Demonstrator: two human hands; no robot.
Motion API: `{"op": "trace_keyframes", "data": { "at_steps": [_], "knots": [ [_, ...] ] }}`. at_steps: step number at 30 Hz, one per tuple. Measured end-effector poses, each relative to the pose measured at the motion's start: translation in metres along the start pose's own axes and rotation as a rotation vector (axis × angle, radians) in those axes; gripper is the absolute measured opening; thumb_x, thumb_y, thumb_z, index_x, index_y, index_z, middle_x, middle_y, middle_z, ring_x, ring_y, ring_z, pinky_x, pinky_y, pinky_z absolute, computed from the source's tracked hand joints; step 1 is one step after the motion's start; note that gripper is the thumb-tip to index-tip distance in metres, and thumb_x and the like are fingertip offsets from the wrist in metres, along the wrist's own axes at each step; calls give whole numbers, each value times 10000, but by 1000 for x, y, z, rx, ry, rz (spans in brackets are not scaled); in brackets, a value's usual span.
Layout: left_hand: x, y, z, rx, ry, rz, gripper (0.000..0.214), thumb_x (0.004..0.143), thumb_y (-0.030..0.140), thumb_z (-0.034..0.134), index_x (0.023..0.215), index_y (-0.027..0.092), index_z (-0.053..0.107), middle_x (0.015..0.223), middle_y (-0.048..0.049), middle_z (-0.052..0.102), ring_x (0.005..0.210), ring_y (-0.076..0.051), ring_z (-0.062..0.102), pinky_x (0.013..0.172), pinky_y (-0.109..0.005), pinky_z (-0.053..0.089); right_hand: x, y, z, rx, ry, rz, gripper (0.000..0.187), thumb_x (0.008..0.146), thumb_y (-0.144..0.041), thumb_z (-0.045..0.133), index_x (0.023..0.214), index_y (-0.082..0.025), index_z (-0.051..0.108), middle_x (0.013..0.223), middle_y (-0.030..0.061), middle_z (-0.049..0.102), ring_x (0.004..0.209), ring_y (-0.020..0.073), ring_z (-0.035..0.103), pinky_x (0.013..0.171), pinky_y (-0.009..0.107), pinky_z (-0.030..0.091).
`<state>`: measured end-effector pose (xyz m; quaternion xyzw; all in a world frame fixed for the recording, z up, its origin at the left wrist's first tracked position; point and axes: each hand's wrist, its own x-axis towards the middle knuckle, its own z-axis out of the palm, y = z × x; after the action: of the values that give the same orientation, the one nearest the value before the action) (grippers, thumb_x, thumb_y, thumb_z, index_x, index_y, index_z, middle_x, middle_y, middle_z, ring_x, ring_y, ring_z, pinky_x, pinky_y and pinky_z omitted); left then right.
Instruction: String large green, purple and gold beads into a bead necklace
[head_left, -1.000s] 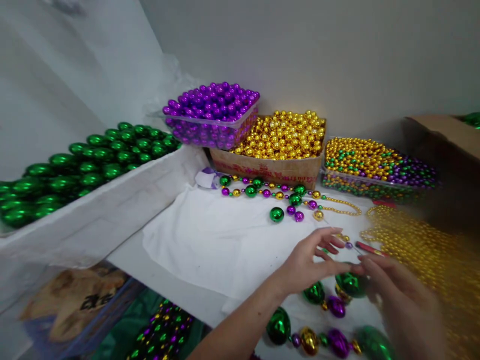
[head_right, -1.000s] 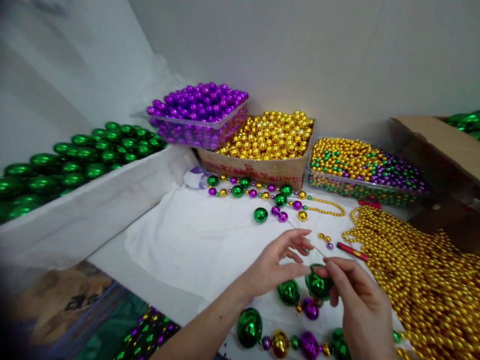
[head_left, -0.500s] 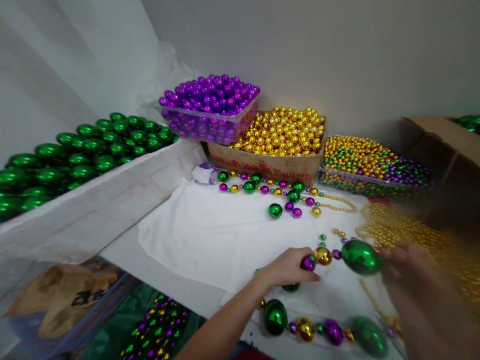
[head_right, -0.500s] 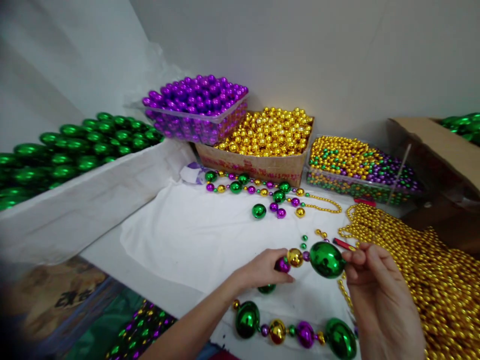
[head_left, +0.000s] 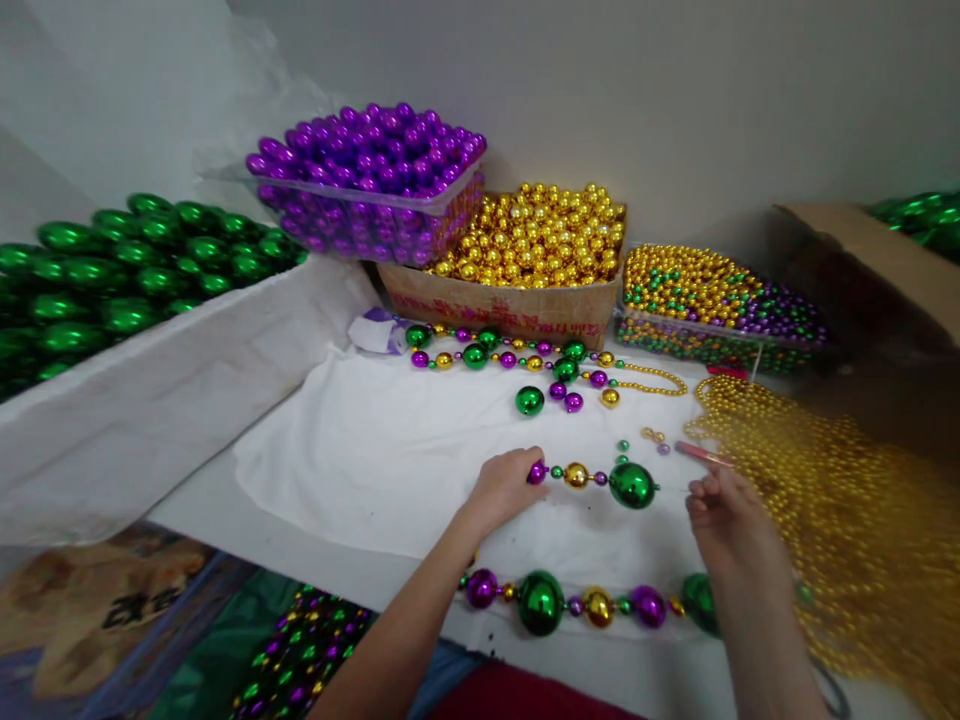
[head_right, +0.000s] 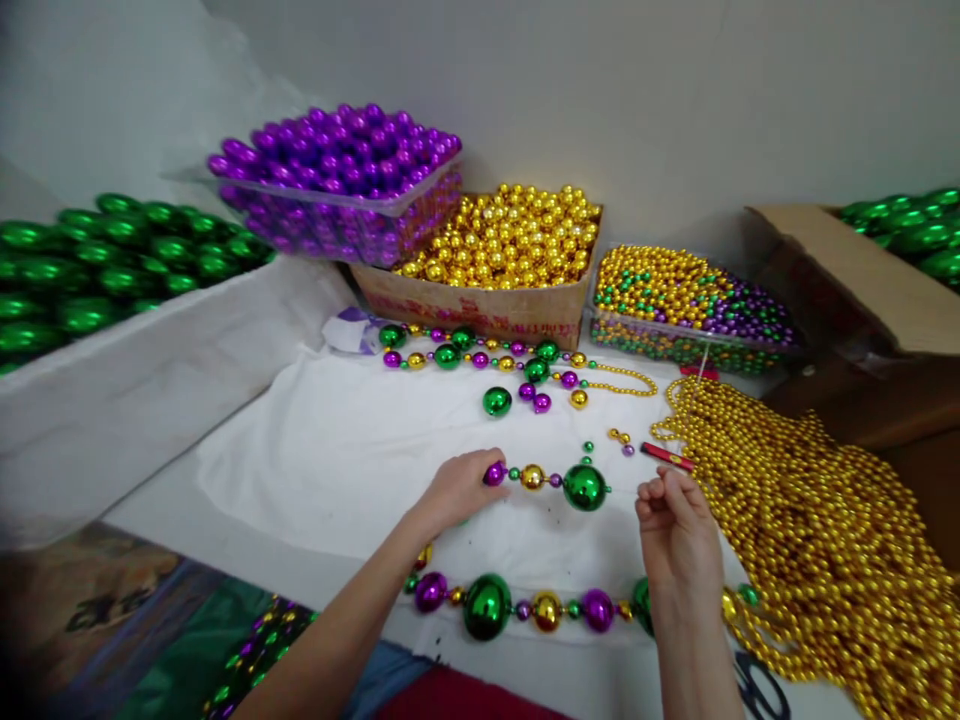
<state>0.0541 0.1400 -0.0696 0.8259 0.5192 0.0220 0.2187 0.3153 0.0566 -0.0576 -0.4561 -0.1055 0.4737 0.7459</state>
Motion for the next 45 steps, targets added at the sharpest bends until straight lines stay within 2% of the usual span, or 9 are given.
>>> {"op": "trace_keyframes", "data": {
  "at_steps": [8, 13, 17, 20, 24, 28, 32, 39, 45],
  "knots": [
    [7, -7, 1, 92, -39, -66, 174, 774, 308, 567, 931, 235, 544, 933, -42, 612, 882, -240, 589, 705, -311, 399, -2, 1, -26, -68, 19, -29, 229, 674, -297, 787, 810, -225, 618, 759, -49, 617, 736, 96, 614, 516, 162, 439],
    [0, -6, -10, 112, -123, -69, 241, 735, 316, 610, 955, 232, 563, 970, -48, 614, 894, -242, 593, 733, -318, 423, -7, 4, -26, -77, -27, -24, 232, 679, -314, 782, 782, -221, 597, 677, -63, 550, 593, 69, 528, 493, 173, 413],
    [2, 0, -18, 96, -151, -16, 427, 726, 370, 643, 1117, 216, 568, 1154, -92, 599, 1080, -280, 545, 873, -349, 415, -11, 8, -20, -111, -58, -3, 219, 689, -306, 775, 794, -191, 622, 626, -41, 551, 537, 68, 478, 454, 173, 380],
    [20, 21, -21, 26, -82, 132, 434, 807, 371, 572, 1200, 189, 554, 1227, -109, 582, 1140, -276, 520, 937, -353, 392, -10, 12, -19, -113, -52, 15, 229, 685, -315, 775, 797, -183, 624, 626, -35, 557, 505, 59, 443, 427, 165, 346],
    [67, 68, -13, -97, -51, 317, 279, 855, 323, 516, 1079, 204, 631, 1084, -62, 659, 999, -227, 594, 845, -301, 433, -2, 12, -28, -101, -20, 33, 279, 649, -343, 788, 805, -185, 618, 637, -40, 542, 493, 53, 418, 419, 165, 330],
    [119, 104, 8, -105, -45, 318, 230, 849, 260, 519, 1027, 204, 652, 1025, -59, 667, 967, -219, 600, 830, -298, 440, 0, 7, -39, -109, 6, 13, 284, 653, -361, 778, 813, -195, 612, 643, -46, 532, 498, 58, 422, 429, 173, 343],
    [153, 116, 26, -110, -11, 274, 302, 841, 185, 506, 1125, 168, 607, 1114, -105, 614, 1032, -236, 574, 878, -327, 437, -5, 4, -40, -139, 13, 1, 270, 680, -385, 759, 811, -199, 613, 646, -35, 541, 501, 71, 429, 425, 184, 338],
    [164, 129, 45, -230, -58, 226, 187, 786, 127, 553, 940, 168, 651, 1063, -115, 583, 1068, -275, 540, 947, -397, 406, -16, 9, -29, -253, 11, -3, 246, 692, -390, 755, 797, -196, 645, 687, -18, 591, 530, 79, 448, 471, 203, 355],
    [145, 115, 37, -571, -10, 112, 70, 732, 165, 662, 798, 172, 641, 961, -76, 610, 1004, -240, 557, 950, -389, 413, -29, -2, -17, -713, 87, -175, 275, 672, -486, 723, 696, -216, 672, 549, -13, 518, 595, 161, 490, 704, 319, 448]
  ]
}}
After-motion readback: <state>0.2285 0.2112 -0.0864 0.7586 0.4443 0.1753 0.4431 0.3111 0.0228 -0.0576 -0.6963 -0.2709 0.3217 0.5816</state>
